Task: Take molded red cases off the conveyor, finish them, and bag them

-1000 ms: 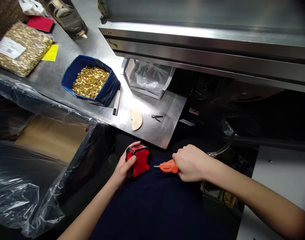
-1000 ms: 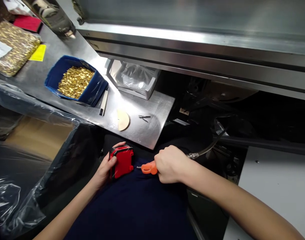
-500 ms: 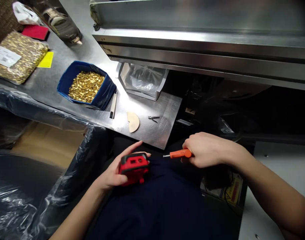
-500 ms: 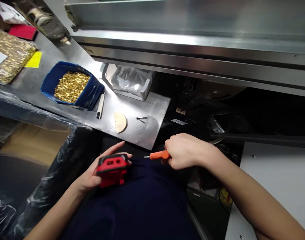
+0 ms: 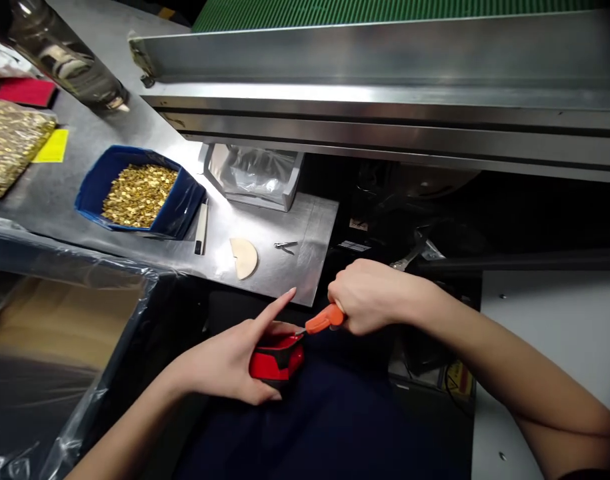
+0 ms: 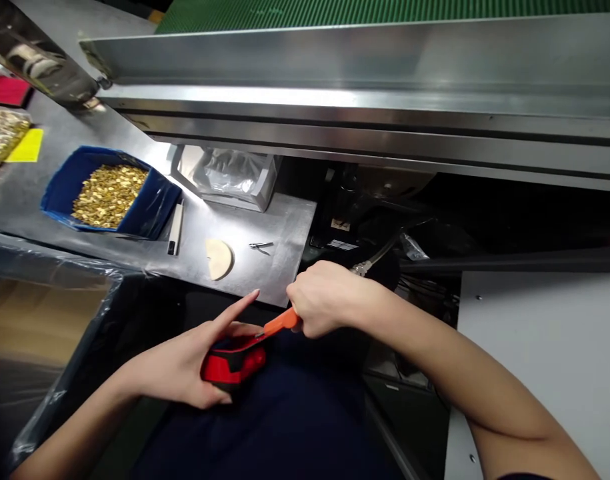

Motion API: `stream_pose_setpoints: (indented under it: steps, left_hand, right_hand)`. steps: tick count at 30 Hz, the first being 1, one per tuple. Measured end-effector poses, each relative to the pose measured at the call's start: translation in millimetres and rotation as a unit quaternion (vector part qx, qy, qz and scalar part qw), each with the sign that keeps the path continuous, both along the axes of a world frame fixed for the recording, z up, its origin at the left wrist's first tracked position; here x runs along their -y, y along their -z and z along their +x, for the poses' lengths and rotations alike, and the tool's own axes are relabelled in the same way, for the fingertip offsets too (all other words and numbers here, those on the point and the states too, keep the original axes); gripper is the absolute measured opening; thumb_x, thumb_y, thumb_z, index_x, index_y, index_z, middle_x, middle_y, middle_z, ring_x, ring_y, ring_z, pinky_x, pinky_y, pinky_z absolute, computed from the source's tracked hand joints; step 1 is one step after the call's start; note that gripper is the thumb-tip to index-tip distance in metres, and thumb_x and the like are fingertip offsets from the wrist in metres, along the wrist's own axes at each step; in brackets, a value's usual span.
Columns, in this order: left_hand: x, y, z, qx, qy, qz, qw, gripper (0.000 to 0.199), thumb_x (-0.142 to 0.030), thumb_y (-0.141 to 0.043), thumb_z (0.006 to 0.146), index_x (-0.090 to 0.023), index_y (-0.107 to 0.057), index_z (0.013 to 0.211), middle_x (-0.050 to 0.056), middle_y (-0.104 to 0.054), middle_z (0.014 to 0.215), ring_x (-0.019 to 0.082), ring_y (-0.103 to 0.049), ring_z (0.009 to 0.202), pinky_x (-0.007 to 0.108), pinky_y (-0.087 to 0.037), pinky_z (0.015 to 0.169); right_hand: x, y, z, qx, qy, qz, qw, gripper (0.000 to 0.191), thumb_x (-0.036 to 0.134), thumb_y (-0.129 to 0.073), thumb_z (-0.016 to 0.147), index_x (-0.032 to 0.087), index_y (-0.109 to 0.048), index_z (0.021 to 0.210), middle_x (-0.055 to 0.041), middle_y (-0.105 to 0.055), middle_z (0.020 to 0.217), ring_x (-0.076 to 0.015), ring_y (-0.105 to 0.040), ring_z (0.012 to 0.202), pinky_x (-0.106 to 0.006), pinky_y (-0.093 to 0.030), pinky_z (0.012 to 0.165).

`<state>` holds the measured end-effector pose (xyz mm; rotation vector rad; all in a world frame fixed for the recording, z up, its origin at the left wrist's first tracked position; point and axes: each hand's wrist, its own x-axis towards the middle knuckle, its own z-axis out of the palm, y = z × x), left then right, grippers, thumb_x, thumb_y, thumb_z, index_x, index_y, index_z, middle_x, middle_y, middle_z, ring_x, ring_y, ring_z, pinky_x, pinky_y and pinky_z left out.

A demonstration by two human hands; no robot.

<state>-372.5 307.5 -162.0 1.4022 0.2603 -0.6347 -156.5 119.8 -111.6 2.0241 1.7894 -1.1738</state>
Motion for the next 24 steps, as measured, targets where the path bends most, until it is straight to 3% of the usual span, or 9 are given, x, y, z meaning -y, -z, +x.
stream_pose_setpoints:
  steps: [1, 3, 6, 9, 12, 16, 20, 24]
  left_hand:
    - [-1, 6.4, -4, -0.016, -0.016, -0.036, 0.999, 0.119, -0.016, -0.089, 0.063, -0.04, -0.026, 0.16, 0.011, -0.067, 0.14, 0.039, -0.066, 0.124, 0.055, -0.053, 0.106]
    - [-3, 22.5, -16, -0.052, -0.104, -0.124, 0.986, 0.1, -0.031, -0.087, 0.07, -0.035, -0.039, 0.157, 0.016, -0.063, 0.144, 0.042, -0.066, 0.124, 0.054, -0.059, 0.097]
    - [4, 45.9, -34, -0.083, -0.307, -0.204, 0.926, 0.074, -0.058, -0.077, 0.076, -0.024, -0.059, 0.139, 0.02, -0.067, 0.138, 0.043, -0.068, 0.12, 0.046, -0.063, 0.084]
    - [18, 58.9, -32, -0.122, -0.439, -0.209, 0.865, 0.064, -0.061, -0.065, 0.084, -0.022, -0.061, 0.136, 0.017, -0.073, 0.131, 0.035, -0.068, 0.12, 0.036, -0.061, 0.084]
    - [31, 63.8, -11, -0.142, -0.445, -0.18, 0.866, 0.06, -0.055, -0.063, 0.089, -0.021, -0.059, 0.138, 0.016, -0.073, 0.13, 0.032, -0.069, 0.118, 0.034, -0.06, 0.084]
    - [36, 70.9, 24, -0.108, -0.395, -0.088, 0.908, 0.06, -0.059, -0.07, 0.084, -0.02, -0.063, 0.129, 0.013, -0.076, 0.118, 0.031, -0.073, 0.101, 0.036, -0.059, 0.082]
    - [34, 78.3, 45, -0.065, -0.346, -0.007, 0.936, 0.054, -0.062, -0.07, 0.084, -0.022, -0.062, 0.12, 0.007, -0.076, 0.105, 0.026, -0.073, 0.09, 0.034, -0.057, 0.078]
    - [34, 82.0, 54, -0.038, -0.318, 0.034, 0.947, 0.049, -0.058, -0.073, 0.084, -0.025, -0.055, 0.115, 0.003, -0.073, 0.09, 0.024, -0.072, 0.078, 0.034, -0.056, 0.07]
  right_hand:
    - [6, 4.9, 1, 0.002, 0.004, 0.008, 1.0, 0.009, 0.027, -0.064, 0.076, 0.019, -0.067, 0.073, -0.0045, -0.066, 0.065, -0.0179, -0.059, 0.057, -0.029, -0.03, 0.055]
    - [27, 19.6, 10, 0.017, 0.026, 0.055, 0.998, 0.008, 0.022, -0.063, 0.079, 0.019, -0.068, 0.084, -0.0052, -0.07, 0.08, -0.0197, -0.064, 0.072, -0.03, -0.039, 0.067]
    - [64, 54.7, 32, 0.113, 0.069, 0.154, 0.979, 0.021, 0.022, -0.058, 0.091, 0.022, -0.068, 0.11, -0.0112, -0.066, 0.118, -0.0266, -0.06, 0.107, -0.037, -0.04, 0.094]
    - [87, 99.5, 57, 0.211, 0.106, 0.136, 0.962, 0.039, 0.018, -0.054, 0.095, 0.027, -0.062, 0.133, -0.0126, -0.06, 0.123, -0.0276, -0.056, 0.107, -0.038, -0.04, 0.093]
    - [88, 142.0, 77, 0.244, 0.126, 0.119, 0.954, 0.046, 0.015, -0.043, 0.1, 0.025, -0.055, 0.144, -0.0143, -0.059, 0.124, -0.0275, -0.055, 0.109, -0.036, -0.041, 0.092]
    - [70, 183.6, 90, 0.285, 0.167, 0.119, 0.936, 0.049, 0.017, -0.032, 0.104, 0.02, -0.045, 0.152, -0.0184, -0.055, 0.133, -0.0282, -0.054, 0.115, -0.034, -0.045, 0.088]
    - [54, 207.5, 88, 0.312, 0.206, 0.112, 0.92, 0.052, 0.014, -0.037, 0.101, 0.015, -0.042, 0.153, -0.0213, -0.055, 0.134, -0.0272, -0.055, 0.111, -0.034, -0.048, 0.086]
    - [57, 214.9, 74, 0.325, 0.244, 0.12, 0.906, 0.06, 0.013, -0.041, 0.097, 0.019, -0.035, 0.157, -0.0196, -0.055, 0.138, -0.0274, -0.055, 0.116, -0.035, -0.048, 0.093]
